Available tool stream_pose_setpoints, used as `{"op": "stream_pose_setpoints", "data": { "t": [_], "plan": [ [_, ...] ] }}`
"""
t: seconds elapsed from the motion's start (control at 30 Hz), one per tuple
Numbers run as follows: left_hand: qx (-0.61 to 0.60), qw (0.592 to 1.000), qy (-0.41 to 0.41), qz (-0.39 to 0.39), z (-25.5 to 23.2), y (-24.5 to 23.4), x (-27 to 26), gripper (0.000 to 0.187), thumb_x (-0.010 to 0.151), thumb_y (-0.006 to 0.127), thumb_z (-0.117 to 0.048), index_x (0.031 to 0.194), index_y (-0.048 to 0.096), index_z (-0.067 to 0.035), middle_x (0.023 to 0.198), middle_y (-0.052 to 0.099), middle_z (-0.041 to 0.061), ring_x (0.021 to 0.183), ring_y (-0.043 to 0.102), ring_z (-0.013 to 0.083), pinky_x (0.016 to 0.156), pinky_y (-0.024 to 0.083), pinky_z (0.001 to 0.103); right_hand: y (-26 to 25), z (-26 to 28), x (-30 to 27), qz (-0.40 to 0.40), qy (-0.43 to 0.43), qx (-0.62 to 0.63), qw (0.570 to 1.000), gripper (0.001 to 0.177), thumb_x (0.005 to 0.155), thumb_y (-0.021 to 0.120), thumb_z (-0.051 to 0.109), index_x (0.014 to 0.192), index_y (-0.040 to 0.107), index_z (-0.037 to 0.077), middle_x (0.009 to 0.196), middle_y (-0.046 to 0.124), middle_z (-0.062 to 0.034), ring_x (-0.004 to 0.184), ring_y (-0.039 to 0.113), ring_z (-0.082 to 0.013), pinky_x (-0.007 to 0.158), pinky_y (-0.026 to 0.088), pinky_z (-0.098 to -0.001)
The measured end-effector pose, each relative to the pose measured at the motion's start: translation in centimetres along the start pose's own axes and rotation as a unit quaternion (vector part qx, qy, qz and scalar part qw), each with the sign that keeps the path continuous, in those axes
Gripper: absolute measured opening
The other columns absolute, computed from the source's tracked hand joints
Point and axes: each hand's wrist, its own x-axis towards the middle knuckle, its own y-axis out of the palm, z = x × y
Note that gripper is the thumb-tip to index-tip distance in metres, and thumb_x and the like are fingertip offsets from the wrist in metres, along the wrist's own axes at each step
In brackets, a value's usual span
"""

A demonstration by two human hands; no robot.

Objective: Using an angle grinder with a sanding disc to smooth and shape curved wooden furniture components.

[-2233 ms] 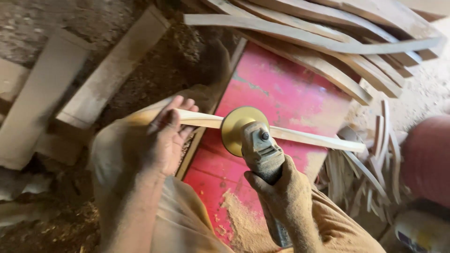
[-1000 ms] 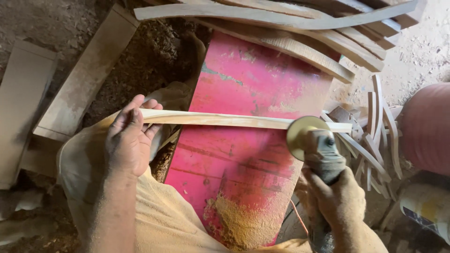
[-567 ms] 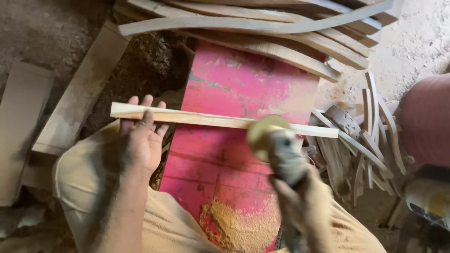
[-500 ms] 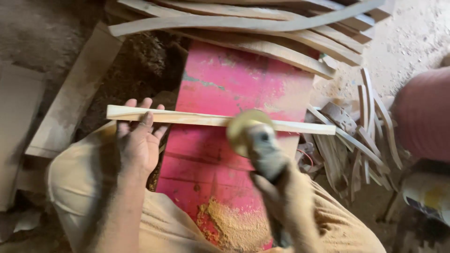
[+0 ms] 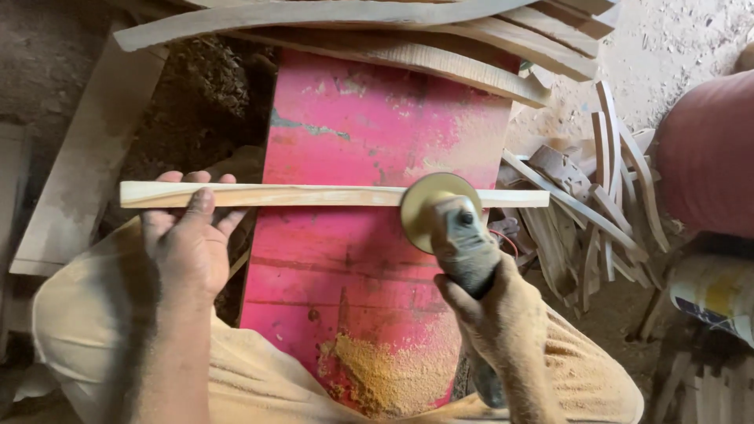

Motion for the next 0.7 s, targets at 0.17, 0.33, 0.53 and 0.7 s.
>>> {"op": "stream_pose_setpoints", "data": {
  "t": [0.17,0.33,0.53,0.7],
  "plan": [
    [0.018,1.000,-0.010,0.002,-0.6,0.2,0.1,0.046,0.101,0.063,0.002,0.138,0.041,-0.012,0.125,0.061,0.005,0.126,0.064,0.0327,0.107,0.052,0.067,-0.8,-2.9,1.0,-0.034,0.017,0.028,0.999,0.075,0.065,0.083,0.064,0.114,0.066,0.009,0.088,0.077,-0.0195,0.085,0.076,-0.0380,0.076,0.058,-0.0486],
    [0.027,1.000,-0.010,0.011,-0.9,0.4,0.1,0.043,0.102,0.065,0.002,0.136,0.043,-0.013,0.123,0.063,0.004,0.127,0.065,0.0326,0.109,0.052,0.067,-1.7,-5.3,2.5,-0.028,0.045,0.073,0.996,0.071,0.065,0.083,0.061,0.110,0.069,0.008,0.089,0.078,-0.0198,0.087,0.077,-0.0370,0.079,0.058,-0.0474],
    [0.043,0.999,-0.009,0.027,-1.3,0.6,0.0,0.038,0.103,0.066,0.003,0.132,0.051,-0.016,0.121,0.066,0.002,0.129,0.065,0.0333,0.112,0.050,0.067,-2.0,-8.6,4.8,-0.018,0.060,0.085,0.994,0.071,0.067,0.084,0.059,0.113,0.070,0.008,0.094,0.077,-0.0213,0.093,0.076,-0.0373,0.084,0.057,-0.0471],
    [0.072,0.997,-0.010,0.024,-1.6,0.6,0.0,0.039,0.103,0.070,0.003,0.132,0.053,-0.016,0.124,0.066,0.002,0.133,0.064,0.0347,0.117,0.049,0.068,-2.2,-11.0,6.4,-0.004,0.083,0.119,0.989,0.069,0.068,0.084,0.056,0.114,0.069,0.008,0.098,0.078,-0.0193,0.093,0.077,-0.0336,0.085,0.058,-0.0452]
  ]
}}
